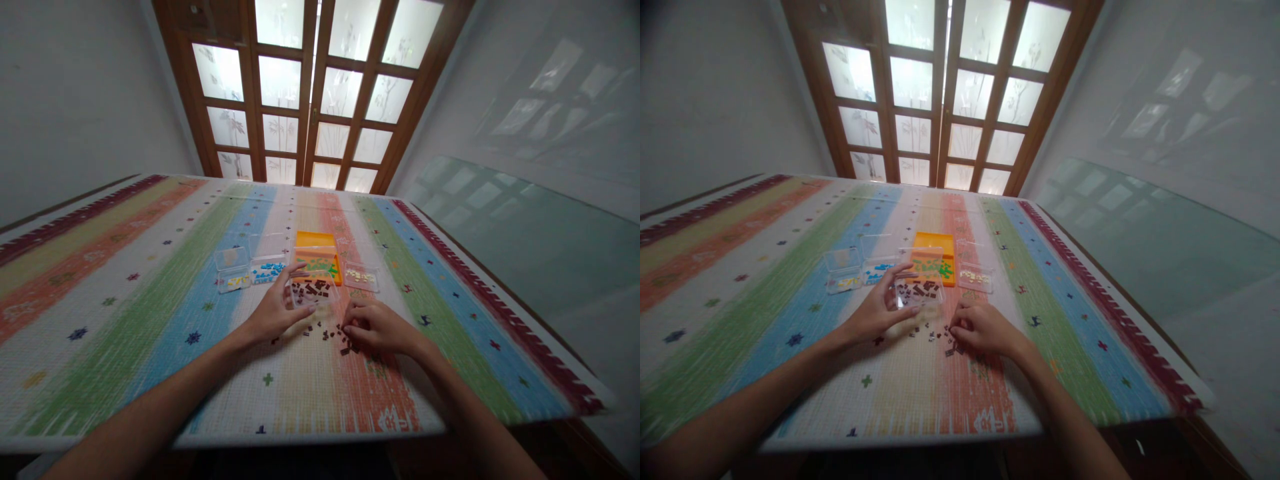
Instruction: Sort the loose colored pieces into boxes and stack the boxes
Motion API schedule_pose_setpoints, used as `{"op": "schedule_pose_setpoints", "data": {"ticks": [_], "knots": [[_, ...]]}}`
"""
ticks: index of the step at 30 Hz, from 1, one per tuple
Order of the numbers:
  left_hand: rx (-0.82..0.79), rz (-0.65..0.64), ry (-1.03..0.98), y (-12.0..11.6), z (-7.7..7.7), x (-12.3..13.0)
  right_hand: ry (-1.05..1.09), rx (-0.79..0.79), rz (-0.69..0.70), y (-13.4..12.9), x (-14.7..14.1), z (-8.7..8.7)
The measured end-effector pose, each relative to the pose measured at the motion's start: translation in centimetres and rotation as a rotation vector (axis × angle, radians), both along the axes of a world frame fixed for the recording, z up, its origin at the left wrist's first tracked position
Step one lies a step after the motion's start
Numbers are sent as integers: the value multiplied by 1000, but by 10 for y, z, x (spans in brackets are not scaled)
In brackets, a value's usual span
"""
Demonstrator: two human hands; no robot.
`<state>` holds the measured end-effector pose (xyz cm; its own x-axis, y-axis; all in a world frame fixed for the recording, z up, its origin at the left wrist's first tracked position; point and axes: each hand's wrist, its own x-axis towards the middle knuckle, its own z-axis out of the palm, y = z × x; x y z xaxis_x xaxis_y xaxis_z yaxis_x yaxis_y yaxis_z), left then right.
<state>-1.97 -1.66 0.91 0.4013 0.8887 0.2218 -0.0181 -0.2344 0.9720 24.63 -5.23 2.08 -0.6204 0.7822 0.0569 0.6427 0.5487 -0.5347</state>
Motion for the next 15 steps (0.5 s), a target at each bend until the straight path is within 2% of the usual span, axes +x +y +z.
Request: {"op": "schedule_pose_setpoints", "data": {"ticks": [8,15], "knots": [[-16,-12,-1,-2,5,0,-64,59,-109,2,-2,0],[-22,-22,-23,-2,4,0,26,60,-16,1,-2,0]]}}
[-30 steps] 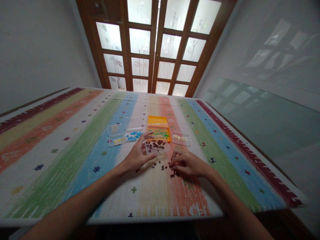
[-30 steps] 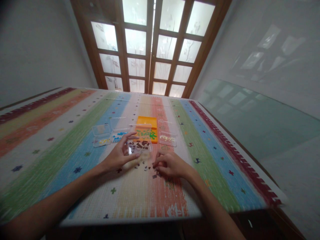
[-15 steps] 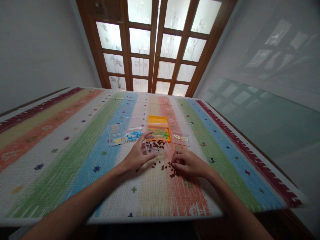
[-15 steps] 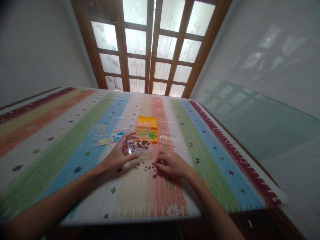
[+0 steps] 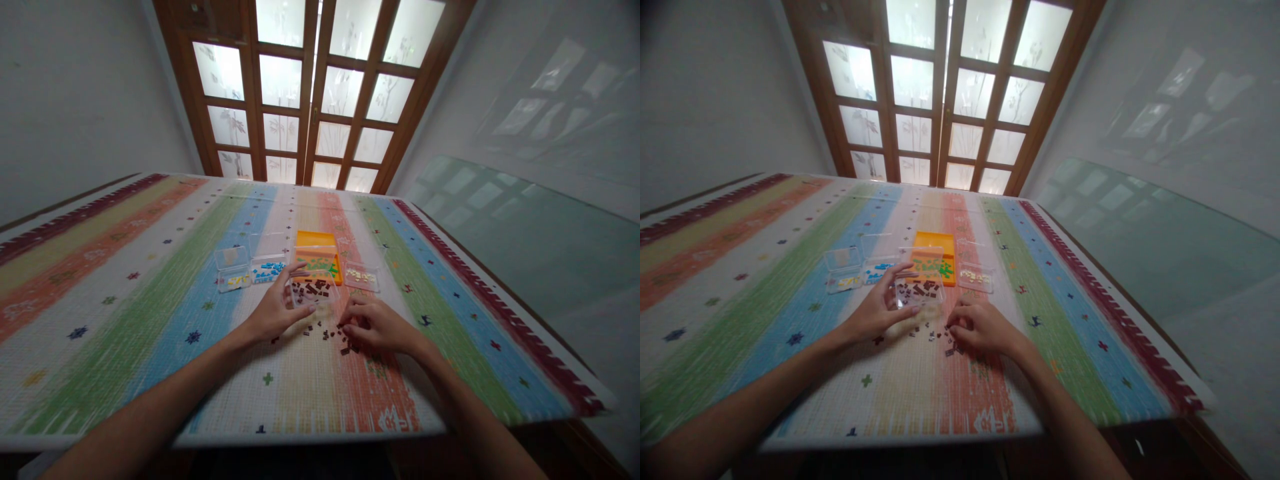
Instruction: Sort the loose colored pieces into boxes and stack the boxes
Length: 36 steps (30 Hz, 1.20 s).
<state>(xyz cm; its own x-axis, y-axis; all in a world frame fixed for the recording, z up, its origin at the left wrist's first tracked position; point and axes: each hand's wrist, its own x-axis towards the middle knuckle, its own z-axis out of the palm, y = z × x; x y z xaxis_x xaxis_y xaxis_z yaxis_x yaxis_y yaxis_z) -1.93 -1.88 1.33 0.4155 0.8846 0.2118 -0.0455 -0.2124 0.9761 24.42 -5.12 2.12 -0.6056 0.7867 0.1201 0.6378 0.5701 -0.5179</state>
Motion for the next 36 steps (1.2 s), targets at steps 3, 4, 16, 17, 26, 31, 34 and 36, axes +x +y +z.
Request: {"op": "schedule_pose_setpoints", "data": {"ticks": [3,4,16,17,26,31,34,36], "knots": [[6,-6,-15,1,-2,0,-6,12,-28,1,0,-2],[11,-4,-12,1,-3,0,-16,20,-41,2,0,-3],[17,5,28,0,2,0,23,-19,48,1,7,-7],[20,4,20,0,1,0,30,-31,51,1,7,-8],[23,-3,5,0,0,0,111,-157,10,-2,0,-4],[21,-16,-4,0,0,0,134,-163,-10,-4,-3,-5],[21,-21,-23,2,-3,0,152,-123,-3,-4,-3,-7],[19,-22,-16,2,-4,0,133,-81,8,-2,-4,-8]]}}
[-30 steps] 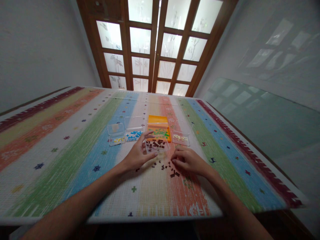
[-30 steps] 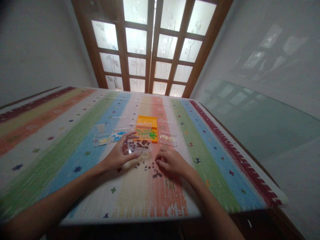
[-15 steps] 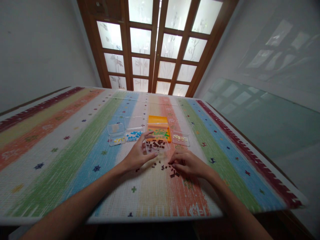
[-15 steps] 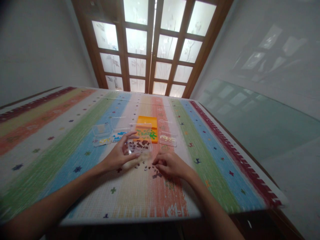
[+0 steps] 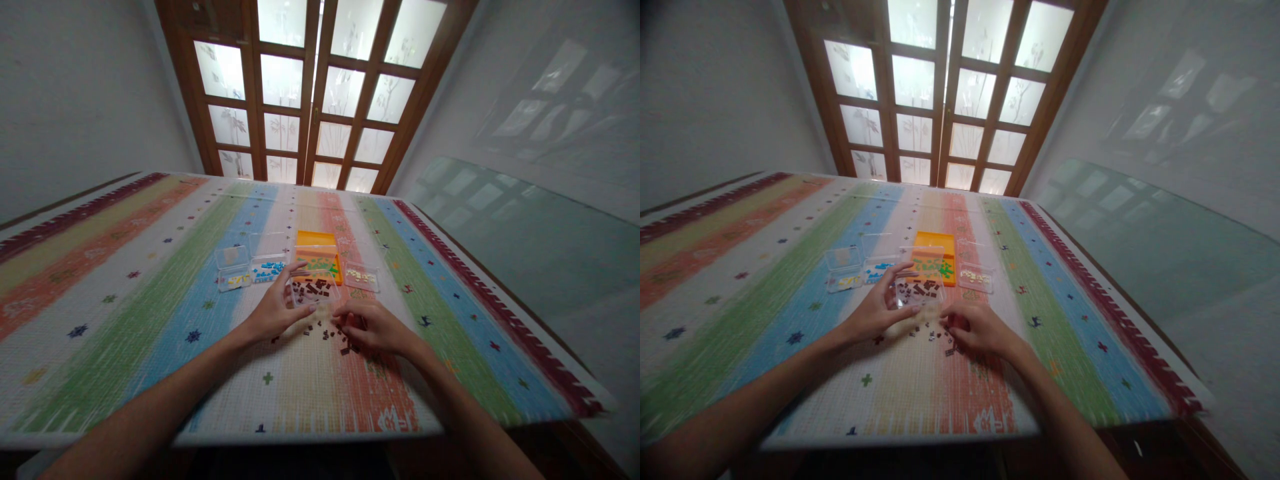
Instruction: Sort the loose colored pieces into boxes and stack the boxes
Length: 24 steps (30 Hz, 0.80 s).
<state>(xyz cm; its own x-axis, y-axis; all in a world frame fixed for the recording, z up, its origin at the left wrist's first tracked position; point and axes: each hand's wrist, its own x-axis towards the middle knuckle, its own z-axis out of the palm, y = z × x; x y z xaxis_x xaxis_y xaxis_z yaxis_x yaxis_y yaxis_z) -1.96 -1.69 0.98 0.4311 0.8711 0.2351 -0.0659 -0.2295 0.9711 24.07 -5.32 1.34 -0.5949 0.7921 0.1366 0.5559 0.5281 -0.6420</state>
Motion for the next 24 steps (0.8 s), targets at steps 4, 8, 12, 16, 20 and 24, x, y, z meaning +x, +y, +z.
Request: {"op": "schedule_pose_setpoints", "data": {"ticks": [4,8,12,16,20,24], "knots": [[-6,10,15,-1,3,0,-123,61,23,4,-1,1],[0,21,30,-3,7,0,-177,37,22,4,-3,2],[0,23,30,-2,6,0,-226,73,13,1,-6,3],[-31,7,-23,-1,0,1,-266,111,-5,-1,-7,4],[-36,17,-31,-1,-3,1,-285,96,10,0,-5,6],[-32,13,-29,-1,-3,1,-295,80,19,0,-4,9]]}}
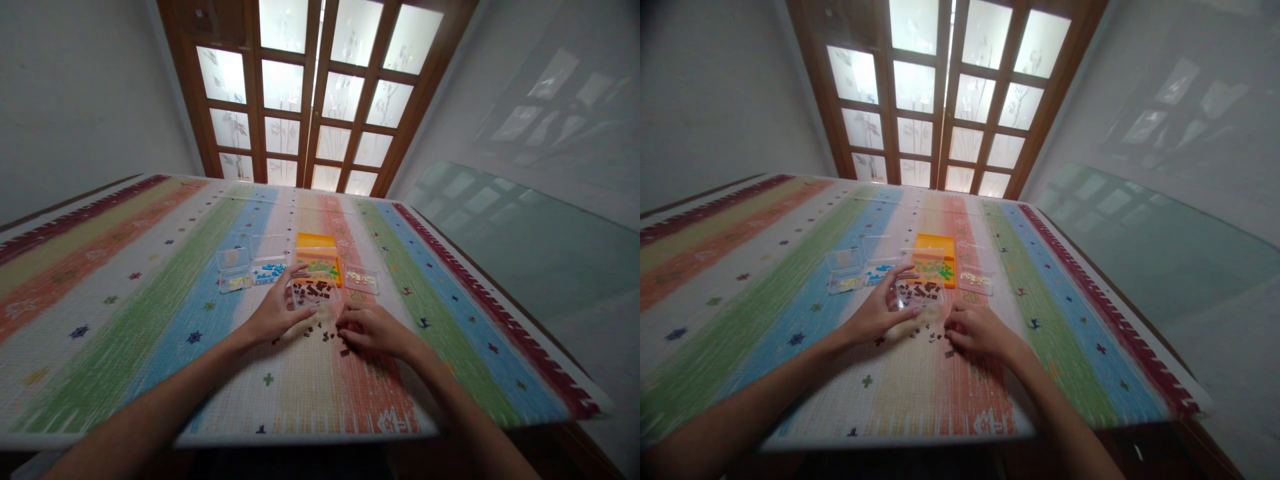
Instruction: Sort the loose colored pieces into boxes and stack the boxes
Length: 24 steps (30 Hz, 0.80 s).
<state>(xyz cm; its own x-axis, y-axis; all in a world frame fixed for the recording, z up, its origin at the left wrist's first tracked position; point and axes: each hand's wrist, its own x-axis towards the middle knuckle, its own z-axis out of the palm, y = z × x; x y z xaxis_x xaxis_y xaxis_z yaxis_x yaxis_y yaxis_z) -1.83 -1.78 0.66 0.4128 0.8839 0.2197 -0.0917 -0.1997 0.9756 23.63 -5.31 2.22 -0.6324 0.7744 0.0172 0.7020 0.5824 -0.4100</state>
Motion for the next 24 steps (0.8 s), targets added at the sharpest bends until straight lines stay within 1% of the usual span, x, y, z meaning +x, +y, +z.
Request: {"op": "schedule_pose_setpoints", "data": {"ticks": [3,8,12,15,18,24], "knots": [[3,-11,-7,0,1,0,-42,17,0,0,-3,0],[-4,-37,-28,0,2,0,-176,103,-17,-2,-8,-4],[28,-43,-31,0,2,0,-199,134,-32,-2,-6,-8],[24,-45,-25,-1,4,0,-231,144,-69,-1,-2,-8],[7,-54,-25,-3,6,0,-236,140,-88,0,2,-4],[-20,-52,-10,-5,8,0,-119,112,-27,1,11,8]]}}
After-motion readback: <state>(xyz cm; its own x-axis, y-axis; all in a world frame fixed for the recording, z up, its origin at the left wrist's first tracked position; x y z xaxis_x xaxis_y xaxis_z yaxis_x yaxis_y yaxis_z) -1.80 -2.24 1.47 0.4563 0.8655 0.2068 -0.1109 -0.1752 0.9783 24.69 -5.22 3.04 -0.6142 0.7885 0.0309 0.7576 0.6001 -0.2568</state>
